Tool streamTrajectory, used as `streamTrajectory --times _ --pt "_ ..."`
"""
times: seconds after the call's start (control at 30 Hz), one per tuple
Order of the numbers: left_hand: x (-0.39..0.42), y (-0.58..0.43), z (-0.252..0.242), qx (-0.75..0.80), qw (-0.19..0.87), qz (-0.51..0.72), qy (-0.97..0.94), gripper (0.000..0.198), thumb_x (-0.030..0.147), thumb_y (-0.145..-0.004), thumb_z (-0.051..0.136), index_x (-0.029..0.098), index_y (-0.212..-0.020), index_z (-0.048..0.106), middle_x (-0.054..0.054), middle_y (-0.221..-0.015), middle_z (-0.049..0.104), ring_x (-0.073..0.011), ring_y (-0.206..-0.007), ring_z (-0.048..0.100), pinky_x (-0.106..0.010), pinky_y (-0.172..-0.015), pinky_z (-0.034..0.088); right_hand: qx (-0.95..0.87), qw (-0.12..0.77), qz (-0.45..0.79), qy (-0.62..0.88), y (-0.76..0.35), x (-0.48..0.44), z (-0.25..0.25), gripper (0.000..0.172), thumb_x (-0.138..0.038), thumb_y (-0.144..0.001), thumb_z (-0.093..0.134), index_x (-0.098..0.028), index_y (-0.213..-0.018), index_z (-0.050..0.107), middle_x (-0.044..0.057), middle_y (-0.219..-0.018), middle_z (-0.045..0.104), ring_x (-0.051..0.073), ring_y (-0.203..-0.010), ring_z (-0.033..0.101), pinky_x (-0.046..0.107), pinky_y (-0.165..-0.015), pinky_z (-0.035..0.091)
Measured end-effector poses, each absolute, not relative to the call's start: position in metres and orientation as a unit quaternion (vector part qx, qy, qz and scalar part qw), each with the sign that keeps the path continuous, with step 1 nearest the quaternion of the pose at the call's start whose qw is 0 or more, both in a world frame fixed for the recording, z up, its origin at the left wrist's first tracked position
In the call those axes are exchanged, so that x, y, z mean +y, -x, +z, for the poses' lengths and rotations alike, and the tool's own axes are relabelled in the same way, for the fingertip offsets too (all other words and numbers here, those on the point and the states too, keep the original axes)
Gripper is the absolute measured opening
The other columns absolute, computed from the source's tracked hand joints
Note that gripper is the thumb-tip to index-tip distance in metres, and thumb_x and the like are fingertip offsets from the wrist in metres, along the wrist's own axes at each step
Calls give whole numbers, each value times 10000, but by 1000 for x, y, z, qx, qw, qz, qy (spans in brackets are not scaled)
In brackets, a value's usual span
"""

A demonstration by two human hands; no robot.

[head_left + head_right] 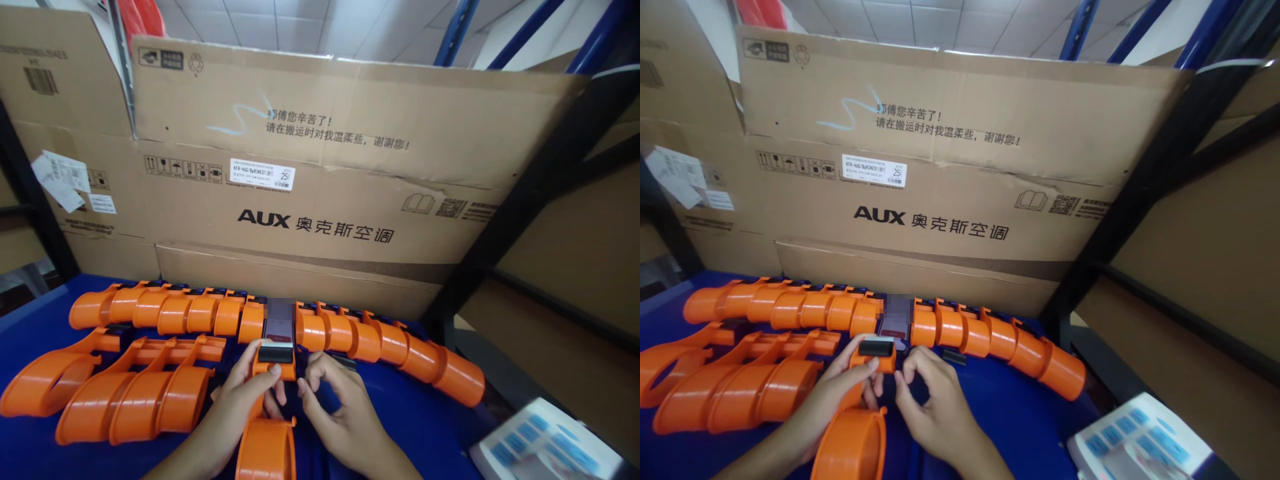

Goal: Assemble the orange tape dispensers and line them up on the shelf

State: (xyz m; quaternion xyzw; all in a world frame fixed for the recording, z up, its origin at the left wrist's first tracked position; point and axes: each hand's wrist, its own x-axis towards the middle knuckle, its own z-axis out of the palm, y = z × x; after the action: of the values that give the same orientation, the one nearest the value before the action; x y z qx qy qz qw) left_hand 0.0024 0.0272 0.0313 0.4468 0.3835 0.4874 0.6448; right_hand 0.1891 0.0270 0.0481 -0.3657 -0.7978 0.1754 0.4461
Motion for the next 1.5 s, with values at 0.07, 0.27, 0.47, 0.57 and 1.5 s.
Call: streamTrajectory --times 0.07,0.27,0.47,0.57,1.5 --pt "26 -2 31 370 663 485 -433 386 400 -897 668 219 -1225 576 30 -689 670 -115 -513 621 -234 -586 511 -783 461 198 366 -189 26 46 170 -201 -961 533 -250 -831 435 -8 -767 565 151 -665 535 267 -634 441" --pt "25 -4 34 323 703 481 -412 399 373 -906 656 206 -1255 560 18 -692 680 -109 -490 619 -227 -570 506 -702 524 285 389 -182 23 40 137 -276 -984 564 -255 -1095 487 -57 -672 555 133 -568 554 244 -583 463" --pt "27 -6 37 316 702 483 -417 398 401 -873 678 182 -1186 566 7 -675 693 -133 -455 639 -241 -511 508 -668 534 348 385 -177 24 38 142 -317 -977 594 -243 -1079 527 -59 -633 559 117 -547 512 225 -558 433" --pt "23 -6 40 337 694 480 -417 396 401 -874 677 177 -1183 571 -14 -681 724 -142 -469 662 -222 -488 483 -637 562 375 372 -177 24 37 177 -315 -942 658 -249 -1000 504 -66 -641 524 116 -589 499 230 -604 448" --pt "23 -5 39 366 652 517 -417 373 394 -854 738 186 -1144 630 -15 -695 707 -149 -600 674 -208 -524 519 -649 536 290 455 -184 31 42 196 -394 -956 607 -206 -913 645 33 -734 680 180 -630 627 272 -590 510"
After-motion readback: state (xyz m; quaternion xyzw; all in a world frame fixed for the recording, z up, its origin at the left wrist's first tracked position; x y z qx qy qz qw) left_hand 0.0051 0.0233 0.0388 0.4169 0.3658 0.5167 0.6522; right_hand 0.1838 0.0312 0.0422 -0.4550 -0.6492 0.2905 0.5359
